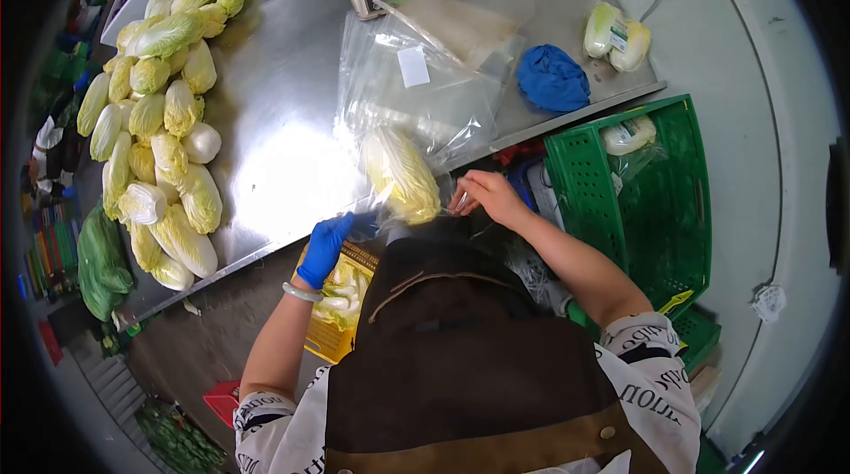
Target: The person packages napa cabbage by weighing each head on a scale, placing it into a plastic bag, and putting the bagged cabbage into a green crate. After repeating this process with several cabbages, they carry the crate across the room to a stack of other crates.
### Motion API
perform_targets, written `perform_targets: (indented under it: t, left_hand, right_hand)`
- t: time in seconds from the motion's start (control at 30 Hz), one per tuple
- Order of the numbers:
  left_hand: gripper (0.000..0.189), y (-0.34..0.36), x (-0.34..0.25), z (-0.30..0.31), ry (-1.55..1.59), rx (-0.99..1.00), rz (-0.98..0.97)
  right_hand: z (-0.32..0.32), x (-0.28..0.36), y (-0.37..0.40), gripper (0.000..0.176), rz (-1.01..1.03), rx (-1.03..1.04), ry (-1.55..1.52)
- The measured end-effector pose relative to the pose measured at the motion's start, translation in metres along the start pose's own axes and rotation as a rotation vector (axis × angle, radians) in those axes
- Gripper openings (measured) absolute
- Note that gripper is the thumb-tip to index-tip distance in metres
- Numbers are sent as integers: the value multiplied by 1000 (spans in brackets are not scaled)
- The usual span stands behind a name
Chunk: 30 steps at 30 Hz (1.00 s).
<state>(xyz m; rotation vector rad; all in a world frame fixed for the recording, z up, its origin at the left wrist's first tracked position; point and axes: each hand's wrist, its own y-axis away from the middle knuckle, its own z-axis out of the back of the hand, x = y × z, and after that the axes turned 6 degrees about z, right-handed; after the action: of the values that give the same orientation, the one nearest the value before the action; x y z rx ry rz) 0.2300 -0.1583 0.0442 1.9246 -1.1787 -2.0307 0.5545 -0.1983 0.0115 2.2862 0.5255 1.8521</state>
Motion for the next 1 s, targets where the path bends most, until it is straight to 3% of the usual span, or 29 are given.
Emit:
perform_targets:
  t: [0.07, 0.13, 0.2, 0.27, 0.4, 0.5, 0.57, 0.6, 0.67, 0.7, 0.8, 0.83, 0.9, 0.97, 1.0]
  left_hand:
    - [35, -18, -9, -6, 97, -73, 122]
    - [31, -43, 18, -3, 144, -174, 226]
    - [24, -75, 69, 7, 218, -234, 333]
    - [20, -88, 80, 3, 351, -231, 326]
    - [19, -92, 82, 10, 529, -210, 436]
    - [20, -96, 103, 36, 606, -94, 581]
    - [20, -96, 94, 31, 707, -56, 648]
    - [20, -95, 89, 31, 748, -34, 685]
    - [25, -98, 109, 42, -91, 23, 197]
    - [27, -102, 108, 48, -279, 42, 102]
    - [36, -117, 78, 70, -208, 14, 283]
    - [35, -116, 37, 63, 55, -93, 472]
    - [29, -101, -37, 23, -548, -345, 21]
    - [31, -106, -85, 5, -896, -353, -642]
    - [33, -108, -112, -6, -1008, -225, -753]
  right_hand:
    - [-6, -10, -16, 33, -138, -79, 16]
    - [-18, -34, -32, 38, -229, -166, 78]
    - [-34, -50, -41, 41, -200, -236, 352]
    - [-41, -50, -46, 37, -166, -336, 491]
    - [-33, -27, -41, 31, -353, -542, 174]
    - [-43, 0, -17, 36, 441, -605, 845]
    - [-61, 7, -15, 47, 835, -151, 1106]
    - [-71, 9, -17, 62, 762, 90, 1180]
    - [-78, -12, -38, 67, 804, 23, 1346]
    - [-80, -18, -47, 70, 819, -13, 1435]
    - [-81, 2, -56, 76, 589, 60, 1192]
    - [-80, 8, -59, 78, 566, -28, 1052]
    - [-75, 42, -62, 65, 448, -251, 761]
    - [-52, 84, -64, 56, 173, -262, 594]
    - [-37, 96, -64, 52, 43, -257, 498]
